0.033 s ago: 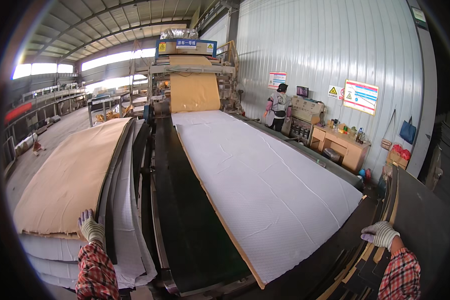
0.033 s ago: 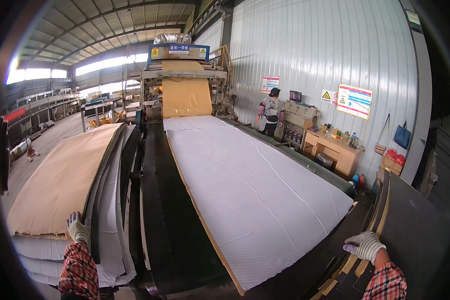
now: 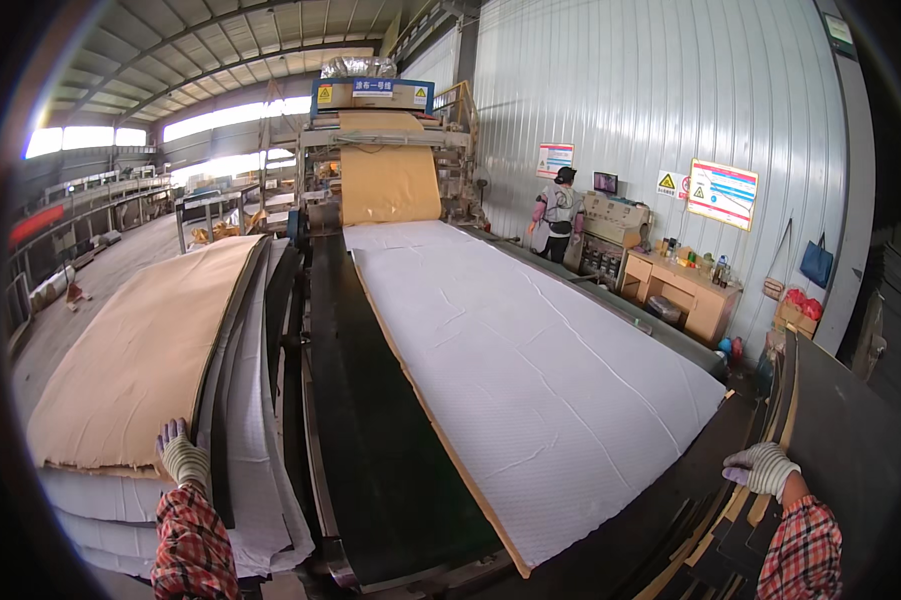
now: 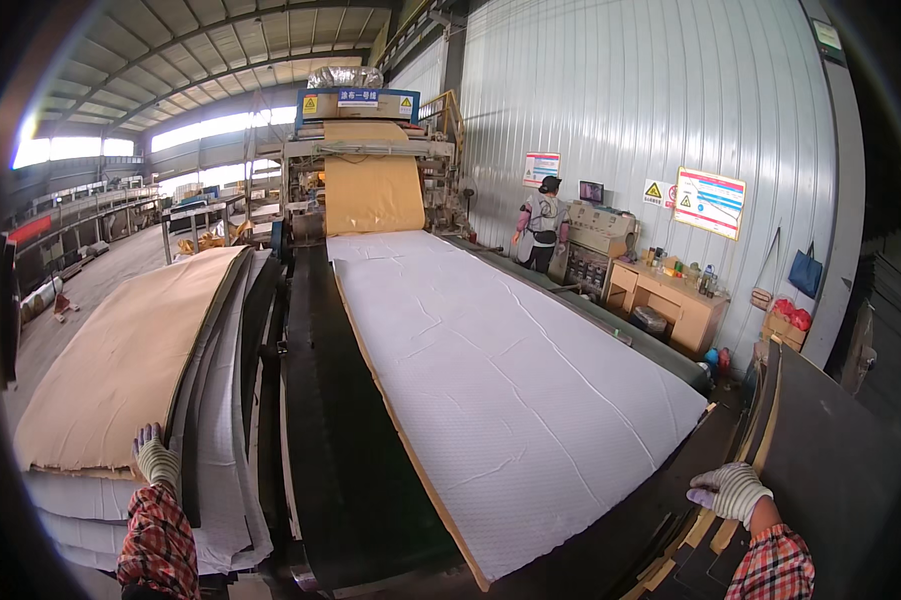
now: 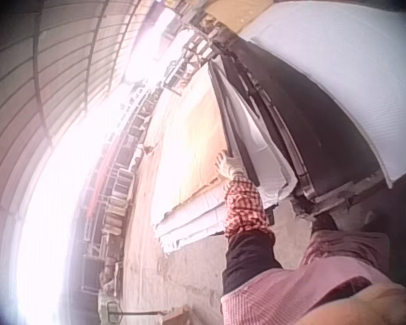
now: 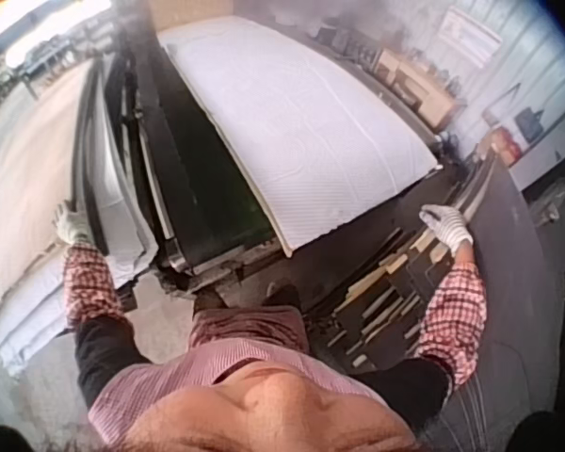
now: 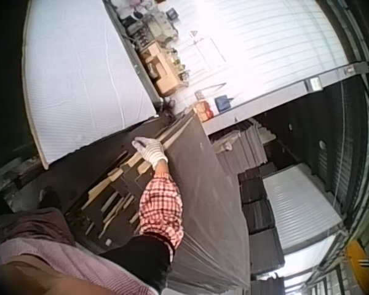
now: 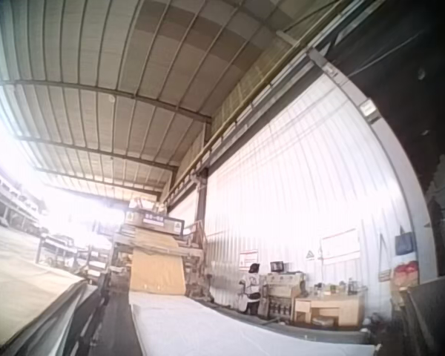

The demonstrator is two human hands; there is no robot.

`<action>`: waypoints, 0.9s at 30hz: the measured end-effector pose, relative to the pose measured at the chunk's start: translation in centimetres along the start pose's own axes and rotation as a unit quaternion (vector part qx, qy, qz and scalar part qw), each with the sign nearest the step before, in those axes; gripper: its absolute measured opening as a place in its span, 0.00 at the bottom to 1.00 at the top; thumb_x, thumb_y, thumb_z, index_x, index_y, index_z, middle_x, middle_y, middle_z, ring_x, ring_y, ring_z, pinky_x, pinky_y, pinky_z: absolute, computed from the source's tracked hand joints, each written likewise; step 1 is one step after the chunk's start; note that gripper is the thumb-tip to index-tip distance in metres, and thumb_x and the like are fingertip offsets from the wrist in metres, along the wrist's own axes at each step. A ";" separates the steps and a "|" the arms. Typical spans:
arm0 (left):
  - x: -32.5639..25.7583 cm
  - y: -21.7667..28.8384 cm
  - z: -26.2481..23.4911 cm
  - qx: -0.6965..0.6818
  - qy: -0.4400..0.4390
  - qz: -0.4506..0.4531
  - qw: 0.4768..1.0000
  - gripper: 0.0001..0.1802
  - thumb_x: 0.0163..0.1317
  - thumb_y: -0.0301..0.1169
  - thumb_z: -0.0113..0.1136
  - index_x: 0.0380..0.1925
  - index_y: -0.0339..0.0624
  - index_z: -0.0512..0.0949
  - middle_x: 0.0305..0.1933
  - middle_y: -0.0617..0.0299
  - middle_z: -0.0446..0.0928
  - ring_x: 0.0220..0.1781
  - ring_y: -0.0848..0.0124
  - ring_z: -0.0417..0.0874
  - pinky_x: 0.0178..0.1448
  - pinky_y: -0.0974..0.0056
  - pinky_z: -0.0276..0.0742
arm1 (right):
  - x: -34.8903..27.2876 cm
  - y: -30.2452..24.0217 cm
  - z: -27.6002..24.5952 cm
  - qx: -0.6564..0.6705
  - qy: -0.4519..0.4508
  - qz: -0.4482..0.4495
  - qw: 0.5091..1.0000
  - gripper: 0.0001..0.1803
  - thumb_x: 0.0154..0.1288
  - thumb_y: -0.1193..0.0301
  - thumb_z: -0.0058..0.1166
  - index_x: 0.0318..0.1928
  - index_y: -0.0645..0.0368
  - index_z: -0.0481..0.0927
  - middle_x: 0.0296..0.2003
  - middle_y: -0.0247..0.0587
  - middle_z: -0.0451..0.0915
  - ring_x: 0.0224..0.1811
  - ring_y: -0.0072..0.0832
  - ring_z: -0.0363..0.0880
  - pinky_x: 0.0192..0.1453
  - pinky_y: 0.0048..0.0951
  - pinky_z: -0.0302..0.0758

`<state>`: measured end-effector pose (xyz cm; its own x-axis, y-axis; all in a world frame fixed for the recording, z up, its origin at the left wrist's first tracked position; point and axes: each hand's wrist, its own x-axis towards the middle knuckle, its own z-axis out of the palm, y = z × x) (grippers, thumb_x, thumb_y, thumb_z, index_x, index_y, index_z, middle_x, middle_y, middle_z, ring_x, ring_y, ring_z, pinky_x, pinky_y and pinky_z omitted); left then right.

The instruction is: Stacking and aligning large industrial sheets as they come off a manufacturing machine

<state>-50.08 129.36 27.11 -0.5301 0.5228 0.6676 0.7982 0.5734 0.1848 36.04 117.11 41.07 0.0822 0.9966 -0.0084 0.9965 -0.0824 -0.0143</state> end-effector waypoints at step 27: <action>0.1 0.1 -0.1 -0.004 0.014 0.010 1.000 0.28 0.48 0.41 0.60 0.49 0.37 0.72 0.54 0.49 0.70 0.59 0.56 0.67 0.65 0.53 0.57 | -0.1 -0.3 -0.1 -0.016 0.019 -0.013 1.000 0.22 0.56 0.50 0.52 0.40 0.55 0.81 0.34 0.43 0.82 0.39 0.38 0.80 0.49 0.31 0.73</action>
<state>-50.05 129.37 27.27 -0.5070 0.5162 0.6903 0.8106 0.5577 0.1782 35.70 117.08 41.18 0.0562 0.9980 0.0294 0.9982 -0.0568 0.0189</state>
